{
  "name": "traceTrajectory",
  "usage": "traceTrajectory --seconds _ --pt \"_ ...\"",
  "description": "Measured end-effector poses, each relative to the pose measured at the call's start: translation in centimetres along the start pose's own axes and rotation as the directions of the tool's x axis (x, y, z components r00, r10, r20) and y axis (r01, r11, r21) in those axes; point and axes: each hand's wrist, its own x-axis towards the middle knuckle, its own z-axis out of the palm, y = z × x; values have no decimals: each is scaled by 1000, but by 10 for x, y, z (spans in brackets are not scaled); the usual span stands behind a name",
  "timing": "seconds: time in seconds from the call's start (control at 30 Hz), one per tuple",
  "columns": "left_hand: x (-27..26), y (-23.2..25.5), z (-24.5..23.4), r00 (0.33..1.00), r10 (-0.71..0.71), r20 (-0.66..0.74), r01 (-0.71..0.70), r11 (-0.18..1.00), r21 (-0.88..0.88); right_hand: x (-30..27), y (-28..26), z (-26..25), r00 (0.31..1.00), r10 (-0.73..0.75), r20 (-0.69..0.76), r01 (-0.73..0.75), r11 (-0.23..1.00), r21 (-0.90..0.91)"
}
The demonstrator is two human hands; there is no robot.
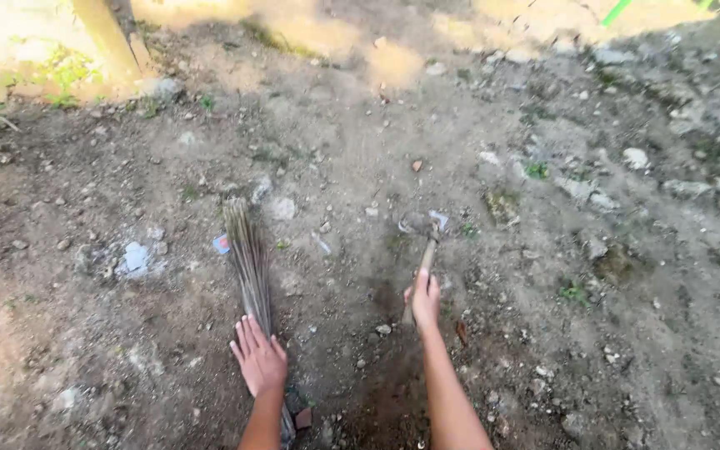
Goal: Using a small hand hoe to clear or dig into soil while holding a broom.
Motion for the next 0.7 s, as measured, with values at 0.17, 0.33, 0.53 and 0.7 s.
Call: traceTrajectory --seconds 0.17,0.33,0.53,0.7 --pt "2 6 -4 1000 -7 4 7 1000 10 92 43 12 982 191 13 -168 892 -421" --pt "0 4 -5 1000 -7 19 7 1000 28 12 19 3 957 281 -66 -238 638 -732" --pt "2 2 -6 999 -10 37 9 999 30 -94 16 -34 928 373 4 -224 565 -794" --pt "-2 1 0 1000 -20 23 20 999 26 -86 27 -45 935 285 209 -167 878 -449"
